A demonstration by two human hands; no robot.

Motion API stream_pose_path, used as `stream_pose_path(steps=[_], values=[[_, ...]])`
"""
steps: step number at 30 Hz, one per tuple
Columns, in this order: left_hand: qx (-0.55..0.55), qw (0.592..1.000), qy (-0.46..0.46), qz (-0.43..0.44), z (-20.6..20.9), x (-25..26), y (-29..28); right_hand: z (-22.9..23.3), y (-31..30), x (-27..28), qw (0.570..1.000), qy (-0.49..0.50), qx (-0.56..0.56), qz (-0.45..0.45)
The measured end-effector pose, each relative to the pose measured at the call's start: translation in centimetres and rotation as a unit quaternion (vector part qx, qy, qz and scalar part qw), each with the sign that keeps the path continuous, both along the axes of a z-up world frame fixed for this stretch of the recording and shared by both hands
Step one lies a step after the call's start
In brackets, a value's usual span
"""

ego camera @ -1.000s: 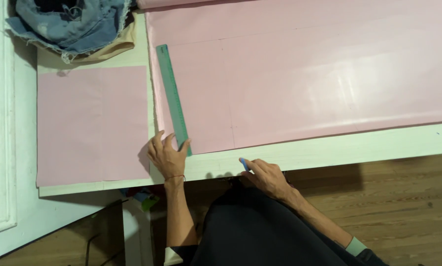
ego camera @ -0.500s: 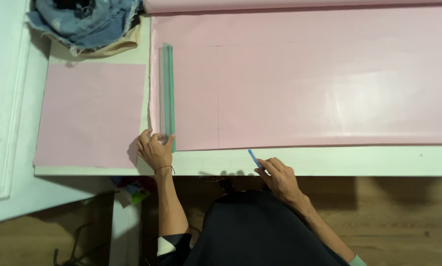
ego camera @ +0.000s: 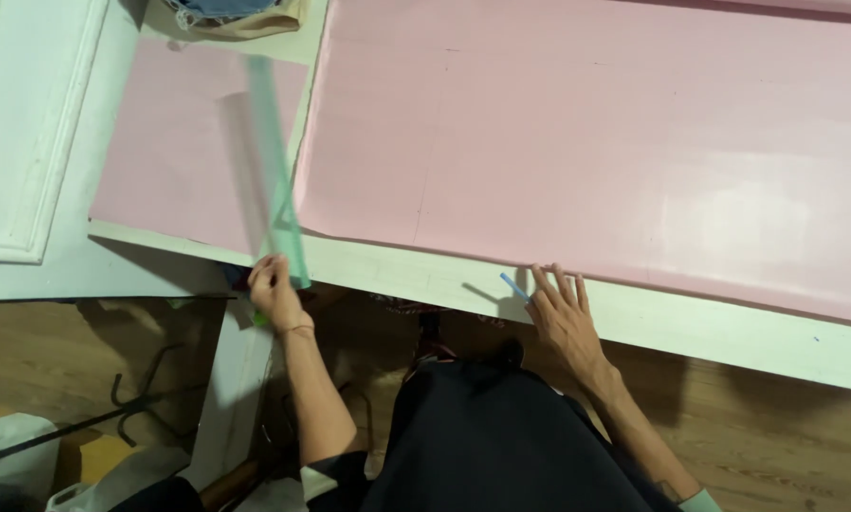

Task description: Measuring and marking a roll of pink leather material with a ruler and pen before cutting it with scissors.

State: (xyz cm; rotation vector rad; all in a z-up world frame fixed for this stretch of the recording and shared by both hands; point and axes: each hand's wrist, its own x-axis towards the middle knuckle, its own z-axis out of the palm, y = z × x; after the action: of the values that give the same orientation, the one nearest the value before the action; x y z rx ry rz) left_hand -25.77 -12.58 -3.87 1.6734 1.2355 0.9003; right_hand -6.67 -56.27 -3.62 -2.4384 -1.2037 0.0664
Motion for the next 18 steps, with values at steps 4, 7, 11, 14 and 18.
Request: stream_pose_path(steps=[4, 7, 11, 14, 18], values=[[-0.056, 0.979, -0.193, 0.039, -0.2, -0.9, 2.3, -1.3, 0.4, -0.6, 0.997, 0.033, -0.075, 0.0], [-0.074, 0.963, -0.256, 0.052, 1.6, 0.2, 4.3, -0.7, 1.6, -0.9, 0.994, 0.057, -0.086, -0.031], [-0.124, 0.954, -0.265, 0.068, 3.6, 2.7, 7.3, 2.2, 4.1, -1.0, 0.982, 0.096, -0.154, -0.054], [-0.093, 0.968, -0.23, 0.048, 0.7, 2.7, 12.1, 2.0, 5.7, -1.3, 0.981, 0.084, -0.169, -0.052], [-0.073, 0.983, -0.158, 0.054, 0.3, 3.7, 14.9, 3.0, 7.1, -1.2, 0.974, 0.126, -0.177, -0.065]])
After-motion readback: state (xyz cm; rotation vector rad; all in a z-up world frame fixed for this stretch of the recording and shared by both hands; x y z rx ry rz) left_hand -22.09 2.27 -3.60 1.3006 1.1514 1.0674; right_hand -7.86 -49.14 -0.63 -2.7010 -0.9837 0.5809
